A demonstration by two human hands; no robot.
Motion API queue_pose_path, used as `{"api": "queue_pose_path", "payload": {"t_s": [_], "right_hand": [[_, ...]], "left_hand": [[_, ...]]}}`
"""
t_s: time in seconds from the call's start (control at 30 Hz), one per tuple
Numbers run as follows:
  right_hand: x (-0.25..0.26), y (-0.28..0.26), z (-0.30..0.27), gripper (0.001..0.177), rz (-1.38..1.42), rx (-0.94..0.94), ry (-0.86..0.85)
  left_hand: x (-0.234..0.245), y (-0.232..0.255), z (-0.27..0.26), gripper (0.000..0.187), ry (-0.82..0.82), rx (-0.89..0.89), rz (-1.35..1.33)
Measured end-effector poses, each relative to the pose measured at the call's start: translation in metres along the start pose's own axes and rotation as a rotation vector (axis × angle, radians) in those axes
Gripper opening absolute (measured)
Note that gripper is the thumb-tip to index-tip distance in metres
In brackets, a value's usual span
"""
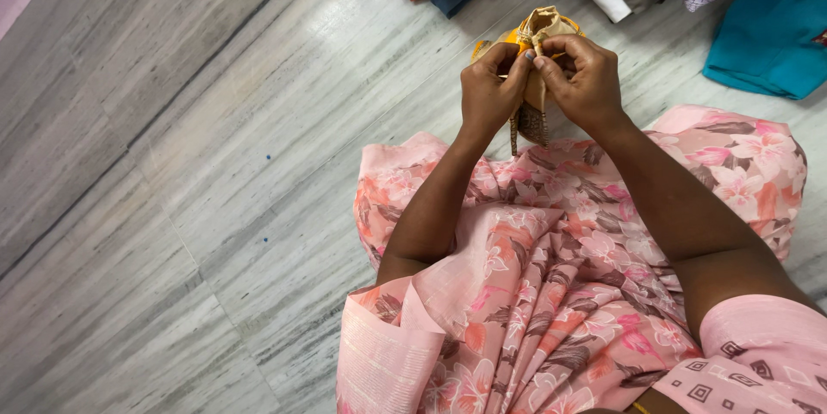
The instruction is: The person sits on the floor and folds several garments one by one, including a yellow top, a gold blouse, a teal blouse, and a red garment. Each item is smoothed, folded neatly, and placed into a growing stack.
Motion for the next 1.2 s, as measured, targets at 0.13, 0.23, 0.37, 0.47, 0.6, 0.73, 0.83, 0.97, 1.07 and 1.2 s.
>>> {"api": "queue_pose_path", "payload": {"t_s": [0.13, 0.23, 0.37, 0.47, 0.6, 0.73, 0.83, 0.97, 1.07, 1.2], "right_hand": [[-0.001, -0.003, -0.002, 0.019, 0.022, 0.019, -0.03], [-0.001, -0.006, -0.002, 0.028, -0.05, 0.098, -0.011], [-0.002, -0.008, -0.002, 0.038, -0.045, 0.152, -0.072], [0.002, -0.014, 0.0, 0.034, -0.1, 0.153, -0.077], [0.017, -0.033, 0.003, 0.038, -0.218, 0.188, -0.01], [0.022, -0.052, -0.001, 0.066, -0.3, 0.361, -0.041], [0.02, -0.04, 0.002, 0.067, -0.216, 0.214, -0.184], [0.02, -0.03, 0.003, 0.044, -0.309, 0.205, -0.13], [0.028, -0.026, 0.006, 0.03, -0.328, 0.216, -0.071], [0.045, -0.025, 0.011, 0.021, -0.258, 0.219, 0.009]], "left_hand": [[-0.001, -0.003, 0.0, 0.025, -0.019, 0.027, -0.052], [-0.001, -0.004, 0.0, 0.034, -0.071, -0.013, 0.017], [-0.001, -0.009, 0.001, 0.028, -0.071, -0.03, 0.052], [0.003, -0.012, 0.002, 0.024, -0.078, -0.019, 0.046], [0.006, -0.004, 0.006, 0.024, -0.192, -0.091, 0.022], [0.004, 0.014, 0.007, 0.021, -0.401, -0.301, -0.073], [0.004, 0.019, 0.009, 0.02, -0.451, -0.343, 0.005], [0.011, 0.035, 0.016, 0.027, -0.396, -0.457, 0.073], [0.027, 0.041, 0.017, 0.046, -0.344, -0.481, 0.179], [0.05, 0.031, 0.021, 0.061, -0.318, -0.43, 0.338]]}}
Point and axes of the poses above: each hand's wrist, its own z-axis towards the middle knuckle, its own x-axis out of the back of the hand, y = z × x, the point moved 7 cm from there along z, towards the middle knuckle, and after that the axes turned 15 degrees about -x, right-handed, at the moved point
